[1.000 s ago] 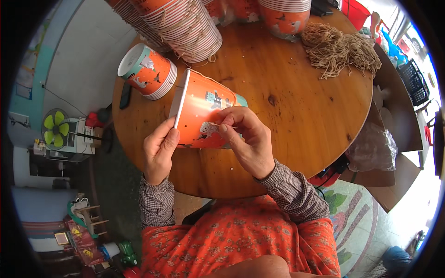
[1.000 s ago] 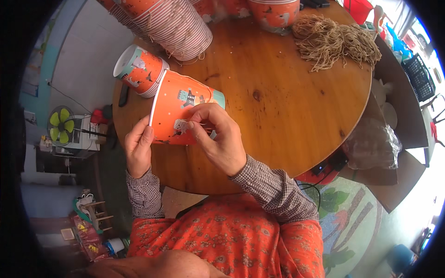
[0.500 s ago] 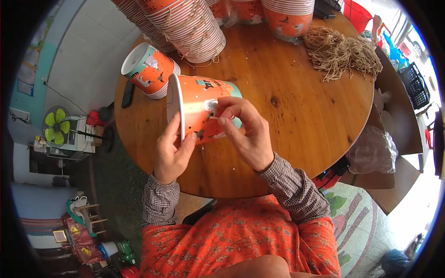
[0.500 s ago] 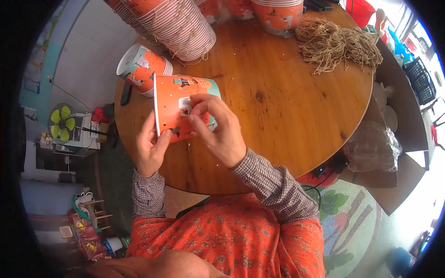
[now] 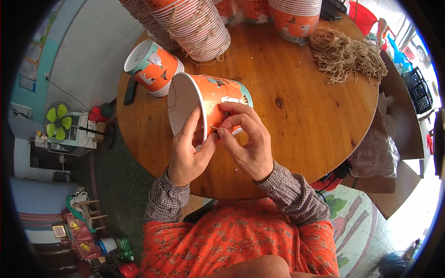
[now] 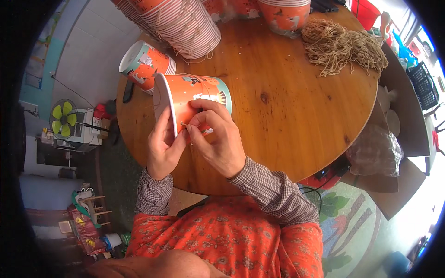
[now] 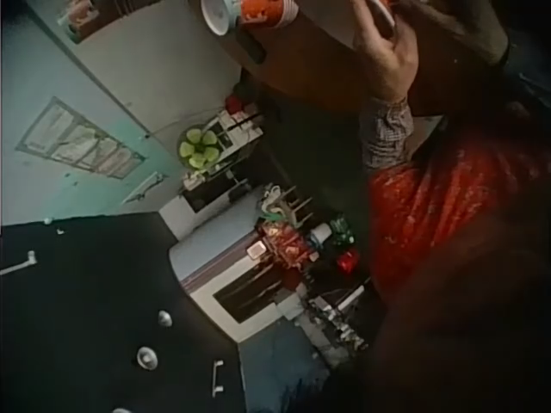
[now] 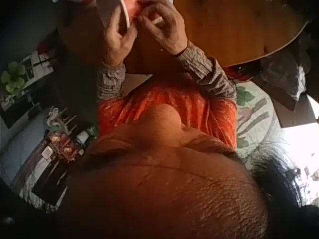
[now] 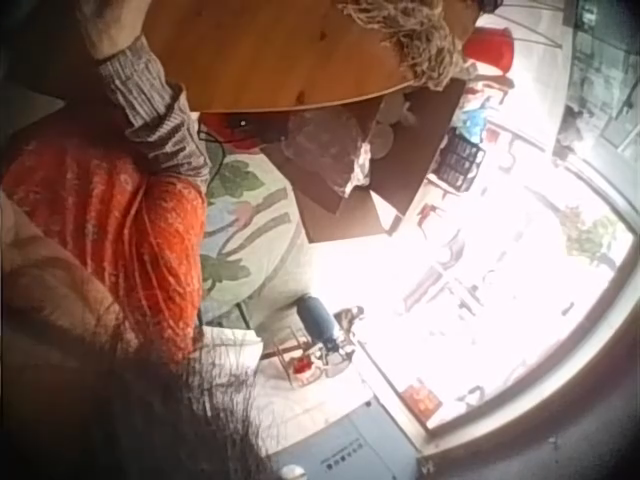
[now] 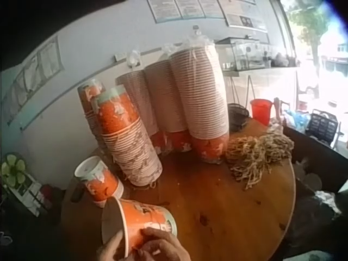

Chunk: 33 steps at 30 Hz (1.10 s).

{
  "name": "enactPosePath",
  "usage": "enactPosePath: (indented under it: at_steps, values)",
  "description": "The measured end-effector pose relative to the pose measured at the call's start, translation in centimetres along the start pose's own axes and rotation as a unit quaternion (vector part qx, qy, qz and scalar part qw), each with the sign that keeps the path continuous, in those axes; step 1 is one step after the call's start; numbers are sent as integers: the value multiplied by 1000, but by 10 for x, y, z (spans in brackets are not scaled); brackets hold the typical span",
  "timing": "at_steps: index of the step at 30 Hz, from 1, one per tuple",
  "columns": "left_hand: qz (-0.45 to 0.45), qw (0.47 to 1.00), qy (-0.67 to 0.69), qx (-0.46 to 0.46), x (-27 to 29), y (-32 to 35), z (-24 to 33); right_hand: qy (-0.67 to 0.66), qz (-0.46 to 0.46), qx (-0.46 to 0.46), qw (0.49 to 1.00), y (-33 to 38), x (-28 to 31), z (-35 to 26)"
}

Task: Attaching string handles to printed paper buckets at a wooden table.

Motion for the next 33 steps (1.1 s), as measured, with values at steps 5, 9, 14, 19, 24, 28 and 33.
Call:
enactPosePath:
  at_steps: [5, 9, 14, 19, 24, 28, 33]
  values:
    - [-43, 998, 37, 13, 0, 0, 2, -9, 9, -34, 999, 0, 2, 0]
    - [-48, 999, -3, 22, 0, -4, 6, 12, 14, -18, 1000, 1, 7, 4]
    - [14, 998, -57, -4, -6, -11, 7, 23, 19, -26, 999, 3, 14, 3]
    - [10, 997, -76, -5, -15, -17, 14, 82, -8, 3, 997, -1, 29, -1]
    - [13, 993, -99, -61, -20, -24, 20, 241, -135, 9, 961, -22, 70, -2]
    - [-11, 995, -79, -55, -27, -24, 20, 331, -74, 104, 935, -49, 91, -23]
    - [-12, 996, -60, -64, -33, -27, 24, 240, -111, 287, 921, -48, 76, -51]
Point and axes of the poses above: each hand's wrist, its own y-axis away from the middle knuckle, its own x-axis out of the back of the hand, z = x × y, the point moved 6 cm from there along -y, towards the middle knuckle, and after that the axes turned 11 degrees about x, right-handed, at the moved point
